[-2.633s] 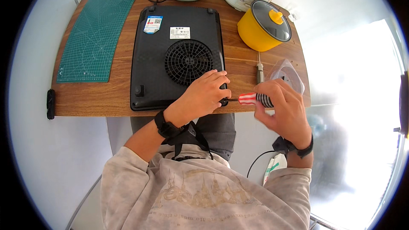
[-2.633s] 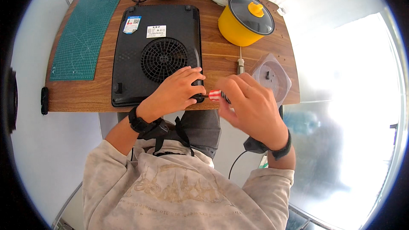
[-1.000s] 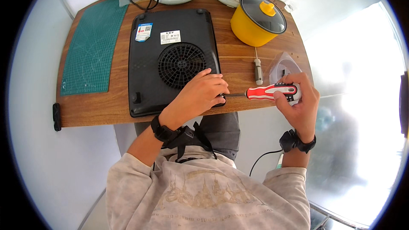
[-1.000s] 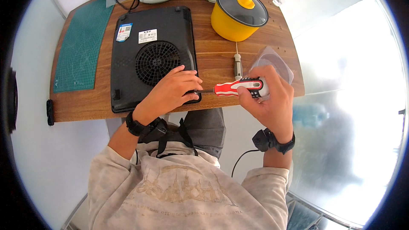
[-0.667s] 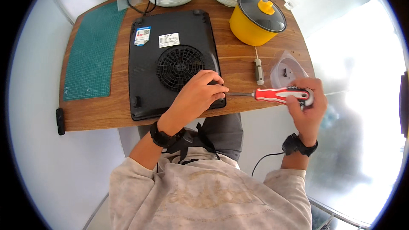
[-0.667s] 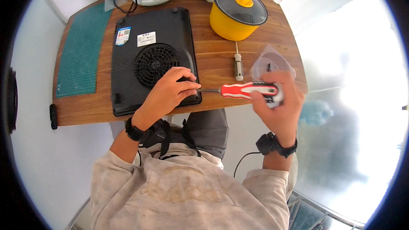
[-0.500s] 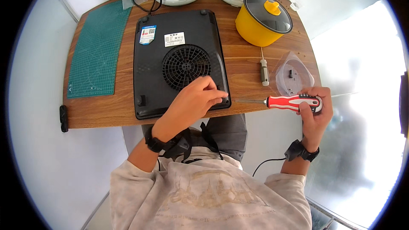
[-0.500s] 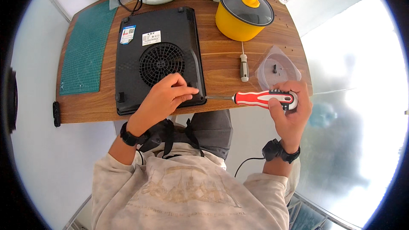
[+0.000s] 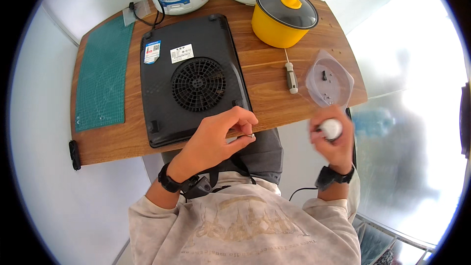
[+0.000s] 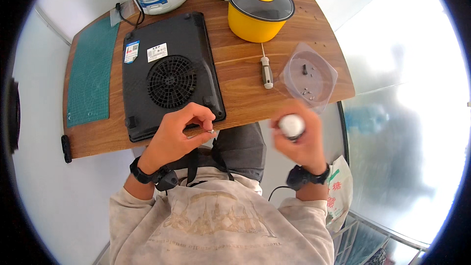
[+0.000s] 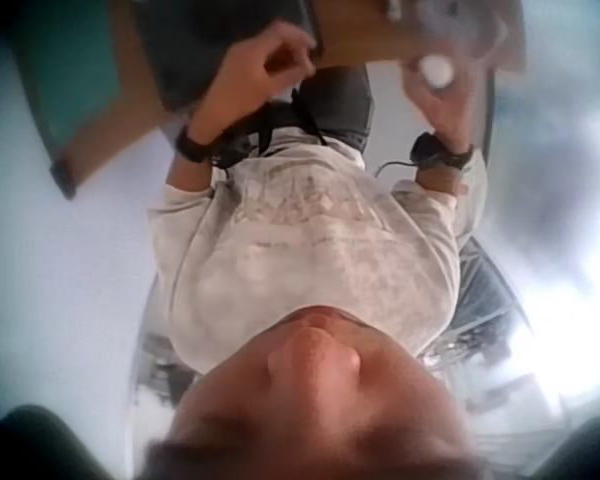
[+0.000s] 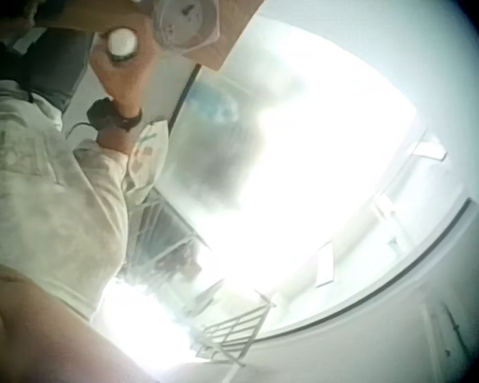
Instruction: The person assembles an induction cooktop by securing internal components and the control panel with screws. They use a screwdriver to fasten screws into the circuit board area and then attach the main cover plate to the unit.
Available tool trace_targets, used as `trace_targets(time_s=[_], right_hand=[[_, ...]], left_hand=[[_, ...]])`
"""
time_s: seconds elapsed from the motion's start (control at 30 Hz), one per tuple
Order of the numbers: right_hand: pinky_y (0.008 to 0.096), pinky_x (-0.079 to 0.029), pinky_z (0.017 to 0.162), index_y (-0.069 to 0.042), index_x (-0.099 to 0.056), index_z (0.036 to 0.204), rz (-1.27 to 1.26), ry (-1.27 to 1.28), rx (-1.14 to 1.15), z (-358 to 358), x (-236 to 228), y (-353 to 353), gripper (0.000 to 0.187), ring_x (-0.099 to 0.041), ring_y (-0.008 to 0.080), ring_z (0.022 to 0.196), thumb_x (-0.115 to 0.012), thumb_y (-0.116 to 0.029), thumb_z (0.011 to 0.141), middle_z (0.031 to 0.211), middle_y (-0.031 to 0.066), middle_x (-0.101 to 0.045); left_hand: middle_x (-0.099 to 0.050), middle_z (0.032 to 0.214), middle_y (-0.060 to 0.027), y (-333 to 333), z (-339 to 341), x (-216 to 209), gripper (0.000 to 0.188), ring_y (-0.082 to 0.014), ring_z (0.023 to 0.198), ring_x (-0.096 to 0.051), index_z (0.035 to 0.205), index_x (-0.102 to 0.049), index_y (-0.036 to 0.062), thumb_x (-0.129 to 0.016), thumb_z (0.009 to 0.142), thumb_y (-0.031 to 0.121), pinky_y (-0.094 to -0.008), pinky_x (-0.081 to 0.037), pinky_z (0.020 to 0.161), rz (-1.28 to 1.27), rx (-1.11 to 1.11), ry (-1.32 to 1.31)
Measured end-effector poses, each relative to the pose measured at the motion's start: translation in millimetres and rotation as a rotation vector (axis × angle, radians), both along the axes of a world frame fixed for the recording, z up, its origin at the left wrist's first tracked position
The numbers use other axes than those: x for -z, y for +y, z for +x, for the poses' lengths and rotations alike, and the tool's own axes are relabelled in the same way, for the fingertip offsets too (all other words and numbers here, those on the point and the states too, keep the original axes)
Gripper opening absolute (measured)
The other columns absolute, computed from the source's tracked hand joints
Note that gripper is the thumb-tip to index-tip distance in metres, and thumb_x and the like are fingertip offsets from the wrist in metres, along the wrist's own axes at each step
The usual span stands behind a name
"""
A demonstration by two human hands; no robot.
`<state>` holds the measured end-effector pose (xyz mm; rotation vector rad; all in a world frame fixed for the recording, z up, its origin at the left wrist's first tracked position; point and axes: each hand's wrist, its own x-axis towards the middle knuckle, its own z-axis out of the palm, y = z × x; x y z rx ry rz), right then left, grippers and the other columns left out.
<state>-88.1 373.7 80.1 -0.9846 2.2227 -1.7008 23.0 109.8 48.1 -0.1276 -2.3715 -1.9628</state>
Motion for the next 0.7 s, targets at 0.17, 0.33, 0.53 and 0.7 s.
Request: trace_targets(time_s=[0.17, 0.33, 0.53, 0.7], right_hand=[[0.0296, -0.053, 0.068, -0.006, -0.071, 0.100, 0.147, -0.020, -0.165, 20, 7, -45, 0.023, -0.067, 0.0184, 0.072, -0.081, -0.008, 0.080, 0.086, 0.0056, -0.071], [0.0331, -0.053, 0.066, -0.007, -0.072, 0.095, 0.231, -0.055, -0.176, 22, 6, -53, 0.017, -0.067, 0.0242, 0.071, -0.079, -0.014, 0.082, 0.080, 0.0091, -0.070], [0.0358, -0.052, 0.063, -0.008, -0.071, 0.090, 0.293, -0.036, -0.172, 22, 11, -50, 0.015, -0.068, 0.0282, 0.069, -0.078, -0.014, 0.079, 0.075, 0.0118, -0.068], [0.0394, -0.055, 0.066, -0.009, -0.070, 0.089, 0.440, 0.235, 0.148, -7, 11, -24, 0.016, -0.068, 0.0336, 0.071, -0.077, -0.018, 0.078, 0.077, 0.0126, -0.070]], left_hand=[[-0.066, 0.093, -0.0044, 12, 0, 0, 0.030, -0.0160, 0.086, -0.066, 0.114, -0.062, 0.0063, -0.075, 0.087, 0.000, -0.0284, -0.056, 0.079, -0.043, 0.023, 0.080], [-0.069, 0.101, -0.0085, 15, 4, 0, 0.034, -0.0171, 0.091, -0.069, 0.114, -0.062, 0.0029, -0.078, 0.085, -0.002, -0.0306, -0.057, 0.085, -0.222, 0.016, 0.129], [-0.068, 0.100, -0.0096, 20, -1, 4, 0.034, -0.0225, 0.091, -0.070, 0.113, -0.063, 0.0042, -0.079, 0.084, 0.002, -0.0338, -0.057, 0.082, -0.261, 0.049, 0.137], [-0.067, 0.097, -0.0098, 10, -8, 0, 0.023, -0.0295, 0.092, -0.065, 0.103, -0.066, 0.0040, -0.078, 0.084, 0.006, -0.0377, -0.053, 0.080, -0.433, -0.004, 0.272]])
